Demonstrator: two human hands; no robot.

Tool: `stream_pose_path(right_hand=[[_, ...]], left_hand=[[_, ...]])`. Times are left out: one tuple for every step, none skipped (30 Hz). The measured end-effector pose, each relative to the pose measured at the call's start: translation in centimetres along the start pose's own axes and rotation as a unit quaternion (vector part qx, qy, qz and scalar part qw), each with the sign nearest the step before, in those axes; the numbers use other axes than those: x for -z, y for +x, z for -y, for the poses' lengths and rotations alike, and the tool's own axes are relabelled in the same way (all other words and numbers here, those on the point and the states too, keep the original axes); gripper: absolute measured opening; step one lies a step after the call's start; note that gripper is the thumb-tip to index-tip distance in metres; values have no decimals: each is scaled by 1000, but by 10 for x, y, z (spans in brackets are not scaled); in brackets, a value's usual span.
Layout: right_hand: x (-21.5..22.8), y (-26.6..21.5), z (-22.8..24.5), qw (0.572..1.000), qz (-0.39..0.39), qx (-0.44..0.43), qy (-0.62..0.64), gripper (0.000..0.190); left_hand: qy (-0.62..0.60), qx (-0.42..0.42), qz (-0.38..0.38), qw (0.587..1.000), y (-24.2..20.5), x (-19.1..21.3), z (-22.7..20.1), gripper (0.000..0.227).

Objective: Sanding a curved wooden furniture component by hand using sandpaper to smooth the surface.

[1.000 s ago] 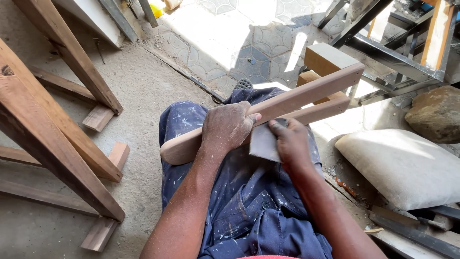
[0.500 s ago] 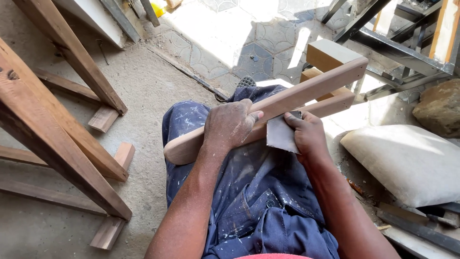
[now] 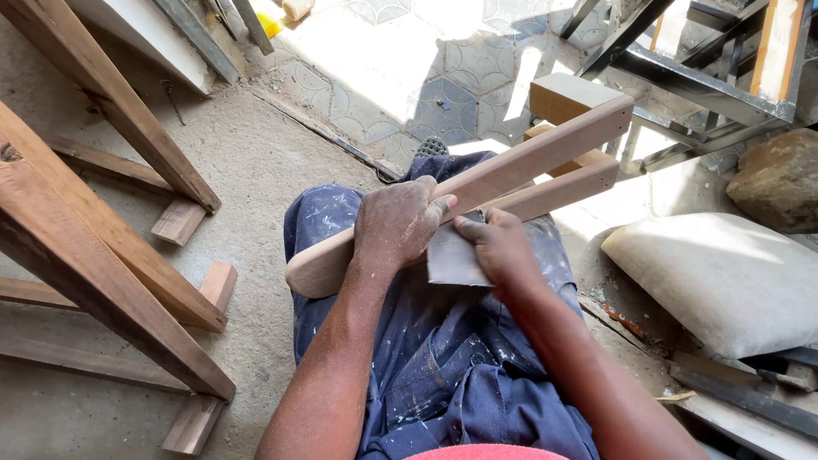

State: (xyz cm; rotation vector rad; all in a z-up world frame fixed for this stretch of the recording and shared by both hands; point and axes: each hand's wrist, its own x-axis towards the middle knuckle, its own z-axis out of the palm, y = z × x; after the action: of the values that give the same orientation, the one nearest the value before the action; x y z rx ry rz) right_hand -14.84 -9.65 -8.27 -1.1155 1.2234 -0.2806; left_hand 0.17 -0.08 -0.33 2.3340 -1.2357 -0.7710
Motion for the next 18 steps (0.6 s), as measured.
stream_pose_path(right_hand=[[3, -2, 9, 1000, -1, 0, 1, 21], [7, -4, 18, 999, -31, 8, 15, 19], [12, -5, 28, 998, -60, 18, 28, 18], [4, -16, 33, 998, -61, 20, 28, 18], [-1, -29, 36, 998, -58, 9, 14, 17], [-7, -42, 38, 998, -55, -3, 0, 17], [-4, -32, 27, 998, -59, -4, 1, 17], [-1, -21, 16, 999, -38, -12, 3, 17], [0, -10, 6, 1000, -14, -17, 6, 18], [9, 1, 10, 1000, -16, -16, 7, 18], [20, 10, 13, 997, -47, 6, 54, 17], [30, 19, 16, 991, -79, 27, 100, 16], [20, -1, 26, 992, -78, 29, 100, 16], [9, -22, 37, 996, -75, 23, 42, 16], [2, -45, 45, 997, -76, 14, -17, 16], [6, -30, 22, 997, -79, 13, -17, 16], [9, -13, 1, 998, -54, 1, 11, 18], [11, 5, -20, 999, -28, -12, 40, 20]], left_hand=[[1, -1, 1, 1000, -1, 0, 1, 41], [4, -2, 2, 1000, -2, 1, 1, 41], [6, -4, 1, 1000, -1, 0, 1, 41], [6, -5, 0, 1000, 0, 1, 1, 41], [6, -3, -1, 1000, -1, 0, 1, 41], [7, -1, -2, 1000, -1, -1, 0, 41], [6, -4, 1, 1000, 0, -4, 0, 41], [12, -3, 4, 1000, 0, -6, 1, 41], [20, -2, 3, 1000, 1, -6, 3, 41], [21, -4, 2, 1000, 1, -4, 2, 41], [20, -5, 1, 1000, -1, -3, 0, 41], [20, -5, 0, 1000, -2, -1, -1, 42], [20, -5, -3, 1000, -1, -2, 1, 42], [24, -7, -7, 1000, 0, -3, 3, 41], [27, -10, -5, 1000, -1, -7, 4, 41], [25, -12, -3, 1000, -2, -9, 3, 41], [27, -14, -7, 1000, -1, -10, 2, 40], [28, -16, -11, 999, 1, -10, 2, 38]])
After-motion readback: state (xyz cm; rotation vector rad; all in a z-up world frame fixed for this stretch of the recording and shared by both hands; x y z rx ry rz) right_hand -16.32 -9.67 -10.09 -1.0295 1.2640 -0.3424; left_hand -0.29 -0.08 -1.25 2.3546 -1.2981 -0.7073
